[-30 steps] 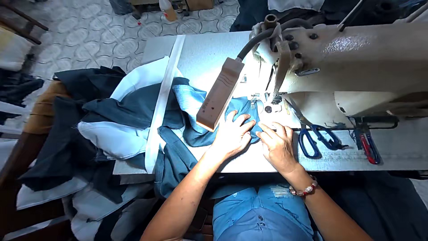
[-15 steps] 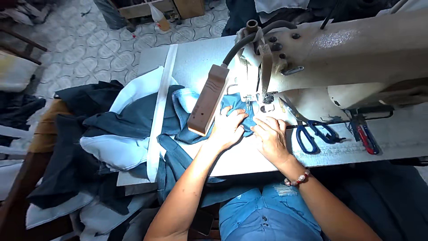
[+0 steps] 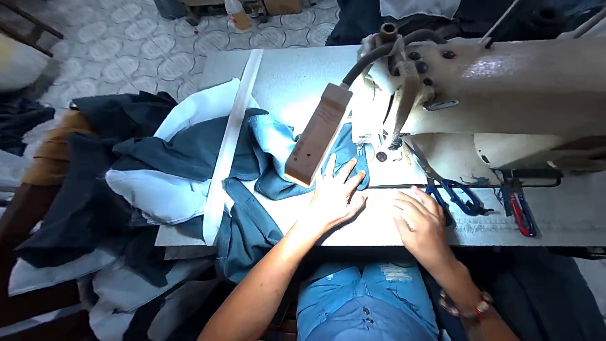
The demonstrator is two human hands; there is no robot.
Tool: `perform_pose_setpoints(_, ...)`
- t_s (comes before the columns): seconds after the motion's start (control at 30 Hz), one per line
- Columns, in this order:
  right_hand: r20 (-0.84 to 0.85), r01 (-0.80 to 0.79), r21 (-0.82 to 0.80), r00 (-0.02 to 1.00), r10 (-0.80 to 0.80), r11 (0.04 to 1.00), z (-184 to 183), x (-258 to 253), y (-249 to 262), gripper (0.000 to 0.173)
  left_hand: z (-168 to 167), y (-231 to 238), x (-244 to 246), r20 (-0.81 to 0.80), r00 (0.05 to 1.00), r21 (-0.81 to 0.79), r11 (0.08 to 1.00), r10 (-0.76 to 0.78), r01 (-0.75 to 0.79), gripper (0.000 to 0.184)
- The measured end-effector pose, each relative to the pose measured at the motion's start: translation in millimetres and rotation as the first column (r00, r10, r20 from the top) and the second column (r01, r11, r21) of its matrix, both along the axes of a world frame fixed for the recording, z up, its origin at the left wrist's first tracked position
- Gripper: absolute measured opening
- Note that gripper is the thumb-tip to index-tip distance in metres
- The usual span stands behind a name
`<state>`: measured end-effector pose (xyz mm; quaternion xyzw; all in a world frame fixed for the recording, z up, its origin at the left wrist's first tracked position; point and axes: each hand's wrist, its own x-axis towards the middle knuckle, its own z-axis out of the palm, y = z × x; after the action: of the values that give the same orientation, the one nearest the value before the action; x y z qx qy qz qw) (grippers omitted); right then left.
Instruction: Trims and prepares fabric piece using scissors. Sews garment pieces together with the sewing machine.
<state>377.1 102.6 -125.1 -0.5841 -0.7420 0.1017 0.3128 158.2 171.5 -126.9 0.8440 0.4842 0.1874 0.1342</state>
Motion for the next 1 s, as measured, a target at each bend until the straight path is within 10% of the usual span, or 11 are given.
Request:
perform_pose_setpoints(0.4,0.264,0.414,0.228,0.845,-0.466,0.881,52.0,195.7,22.8,0.041,-10.4,17.7,-14.7,-0.014,0.993,-0.017,0.993,-0.114,0.114,0.048)
perform_pose_setpoints(0.63,0.317,0.425,0.274,0.807,-0.498,0.863,47.0,196.5,24.5,0.039,2.1,32.5,-17.6,0.015,0.993,-0.136,0.983,-0.121,0.122,0.045)
perform_pose_setpoints(1.0,0.299,0.477,0.072,0.827,-0.475,0.876,25.8,182.3,19.1,0.039,-5.6,45.6,-19.0,0.188,0.939,0.088,0.958,-0.287,0.275,0.037)
